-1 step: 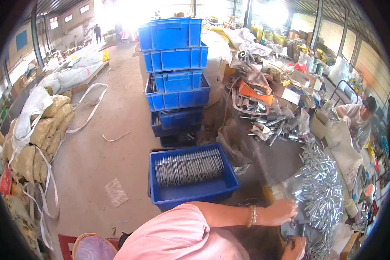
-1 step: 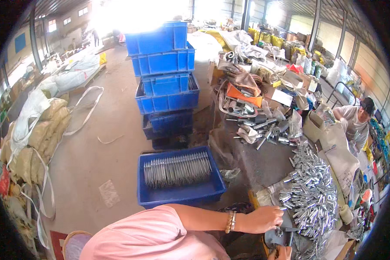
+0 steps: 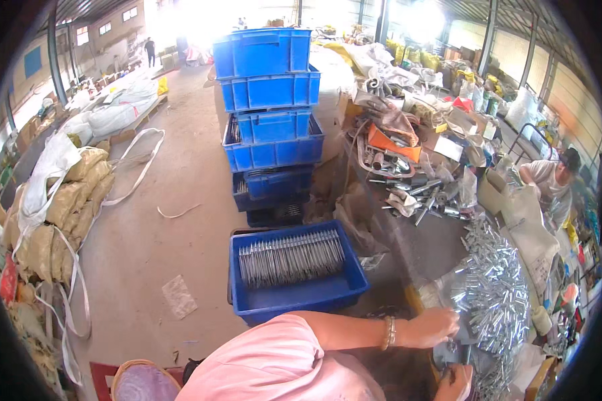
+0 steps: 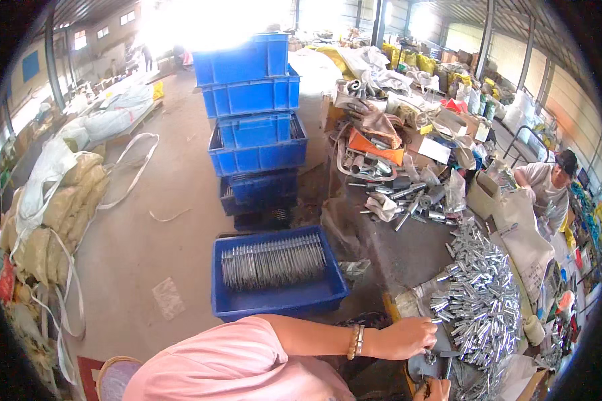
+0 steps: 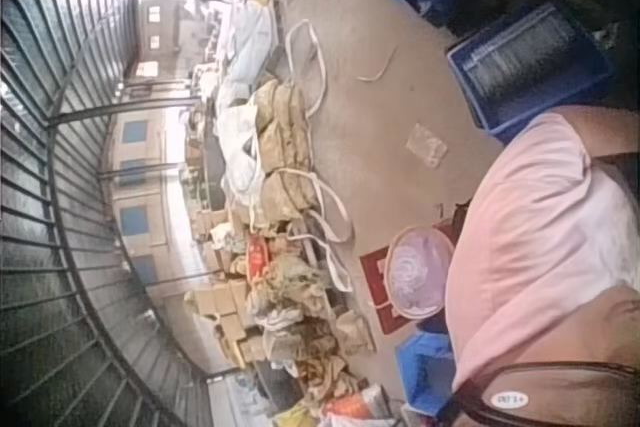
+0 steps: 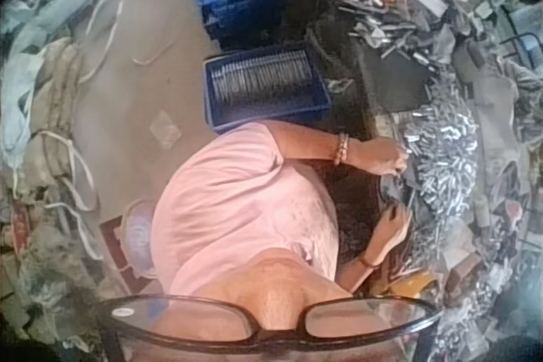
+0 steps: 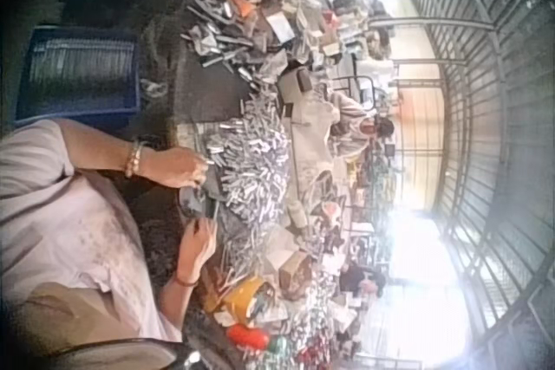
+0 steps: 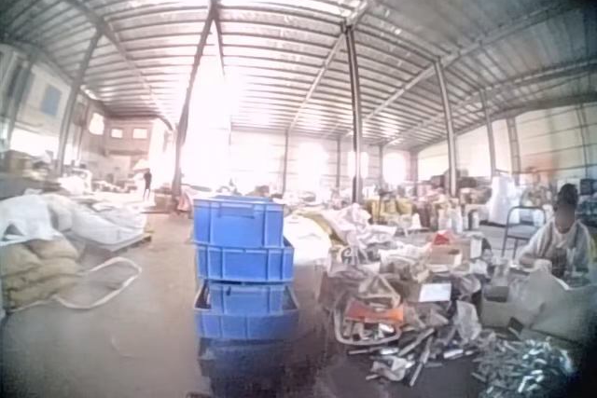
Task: Assembling small metal pins into sleeves and organizing them into a plastic tray.
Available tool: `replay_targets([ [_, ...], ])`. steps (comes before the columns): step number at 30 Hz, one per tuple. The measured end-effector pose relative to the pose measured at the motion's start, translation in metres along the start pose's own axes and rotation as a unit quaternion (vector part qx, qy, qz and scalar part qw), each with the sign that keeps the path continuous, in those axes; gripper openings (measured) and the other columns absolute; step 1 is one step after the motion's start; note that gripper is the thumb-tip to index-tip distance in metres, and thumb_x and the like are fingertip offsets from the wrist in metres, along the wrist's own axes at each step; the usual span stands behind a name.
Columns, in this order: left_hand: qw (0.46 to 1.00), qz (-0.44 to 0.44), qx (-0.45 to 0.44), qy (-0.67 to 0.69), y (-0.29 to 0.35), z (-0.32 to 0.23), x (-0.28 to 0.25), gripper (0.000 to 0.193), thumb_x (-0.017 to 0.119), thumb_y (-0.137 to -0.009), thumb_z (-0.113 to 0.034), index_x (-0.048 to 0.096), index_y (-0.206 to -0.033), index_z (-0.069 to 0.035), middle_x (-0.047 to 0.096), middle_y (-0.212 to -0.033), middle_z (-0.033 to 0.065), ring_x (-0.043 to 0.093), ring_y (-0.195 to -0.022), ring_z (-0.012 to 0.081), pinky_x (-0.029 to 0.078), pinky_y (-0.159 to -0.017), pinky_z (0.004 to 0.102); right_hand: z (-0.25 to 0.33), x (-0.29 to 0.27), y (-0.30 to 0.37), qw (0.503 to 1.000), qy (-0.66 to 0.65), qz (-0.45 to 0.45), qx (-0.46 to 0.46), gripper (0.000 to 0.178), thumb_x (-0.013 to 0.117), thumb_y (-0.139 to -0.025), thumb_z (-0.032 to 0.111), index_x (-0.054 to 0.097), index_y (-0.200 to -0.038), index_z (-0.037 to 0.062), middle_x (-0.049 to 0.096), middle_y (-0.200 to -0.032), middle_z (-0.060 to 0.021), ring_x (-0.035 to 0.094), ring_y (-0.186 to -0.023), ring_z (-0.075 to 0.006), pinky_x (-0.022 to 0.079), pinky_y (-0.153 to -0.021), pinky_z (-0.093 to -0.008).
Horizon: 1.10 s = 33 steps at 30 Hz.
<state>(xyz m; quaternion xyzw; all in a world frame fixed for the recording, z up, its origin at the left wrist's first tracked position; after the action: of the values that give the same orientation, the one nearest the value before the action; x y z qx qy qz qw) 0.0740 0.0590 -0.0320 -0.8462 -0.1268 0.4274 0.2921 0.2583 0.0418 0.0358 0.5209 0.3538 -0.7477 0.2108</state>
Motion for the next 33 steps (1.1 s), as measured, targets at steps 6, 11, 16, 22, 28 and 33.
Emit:
replay_targets([
  [6, 0.994, 0.062, -0.025, 0.091, 0.0, 0.001, -0.003, 0.014, 0.083, -0.084, -0.02, 0.076, -0.089, -0.009, 0.063, -0.097, 0.008, 0.063, -0.105, 0.029, 0.055, -0.089, 0.0438, -0.002, 0.004, -0.006, 1.0, -0.016, 0.003, 0.002, 0.019, 0.073, -0.096, 0.006, 0.076, -0.113, -0.002, 0.07, -0.108, -0.0224, 0.068, -0.101, -0.0432, 0.056, -0.088, -0.0487],
  [11, 0.991, 0.08, -0.033, 0.105, 0.001, 0.0, 0.001, 0.016, 0.084, -0.084, -0.022, 0.079, -0.092, -0.009, 0.063, -0.097, 0.0086, 0.063, -0.106, 0.0299, 0.056, -0.092, 0.0439, -0.009, 0.013, -0.006, 1.0, 0.006, 0.0, -0.011, 0.022, 0.075, -0.094, 0.006, 0.076, -0.114, -0.0039, 0.073, -0.112, -0.0228, 0.068, -0.109, -0.0434, 0.055, -0.096, -0.0484],
  [16, 0.993, 0.068, -0.015, 0.091, 0.004, -0.003, -0.006, 0.02, 0.084, -0.084, -0.022, 0.078, -0.097, -0.008, 0.062, -0.1, 0.0087, 0.063, -0.109, 0.0295, 0.056, -0.094, 0.0431, -0.016, 0.017, -0.003, 0.999, 0.037, -0.006, -0.012, 0.022, 0.075, -0.093, 0.005, 0.077, -0.113, -0.0045, 0.075, -0.115, -0.0235, 0.069, -0.114, -0.0436, 0.055, -0.102, -0.0487],
  [22, 0.993, 0.072, -0.013, 0.088, 0.003, 0.005, -0.006, 0.021, 0.084, -0.085, -0.021, 0.077, -0.1, -0.008, 0.061, -0.101, 0.0081, 0.062, -0.109, 0.0288, 0.057, -0.092, 0.0424, -0.017, 0.014, -0.013, 0.998, -0.029, 0.011, 0.055, 0.021, 0.076, -0.092, 0.004, 0.077, -0.111, -0.0042, 0.076, -0.114, -0.023, 0.069, -0.116, -0.0433, 0.056, -0.103, -0.0501],
  [28, 0.992, 0.089, -0.011, 0.092, 0.003, -0.003, -0.014, 0.018, 0.082, -0.088, -0.022, 0.076, -0.098, -0.008, 0.06, -0.103, 0.0077, 0.062, -0.109, 0.028, 0.058, -0.089, 0.0416, -0.028, 0.021, -0.008, 0.999, -0.008, 0.028, 0.032, 0.023, 0.075, -0.098, 0.011, 0.078, -0.115, -0.0037, 0.077, -0.119, -0.0222, 0.068, -0.122, -0.0436, 0.055, -0.105, -0.049],
  [33, 0.987, 0.115, -0.006, 0.108, 0.003, -0.01, -0.009, 0.018, 0.08, -0.091, -0.023, 0.076, -0.1, -0.008, 0.06, -0.105, 0.0084, 0.062, -0.111, 0.0293, 0.057, -0.09, 0.0434, -0.026, 0.01, -0.007, 0.998, -0.021, 0.044, 0.034, 0.02, 0.074, -0.095, 0.01, 0.078, -0.11, -0.0025, 0.075, -0.115, -0.0227, 0.068, -0.114, -0.0449, 0.055, -0.1, -0.0513],
])
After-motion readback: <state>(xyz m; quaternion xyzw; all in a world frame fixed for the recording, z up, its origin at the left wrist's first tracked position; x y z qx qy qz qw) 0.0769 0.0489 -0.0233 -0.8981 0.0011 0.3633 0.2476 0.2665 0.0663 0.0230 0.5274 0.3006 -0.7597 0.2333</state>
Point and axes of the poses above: each hand's wrist, its own y-axis away from the middle knuckle, its own x-axis out of the palm, z = x × y, the point moved 7 cm from there along -y, towards the middle knuckle
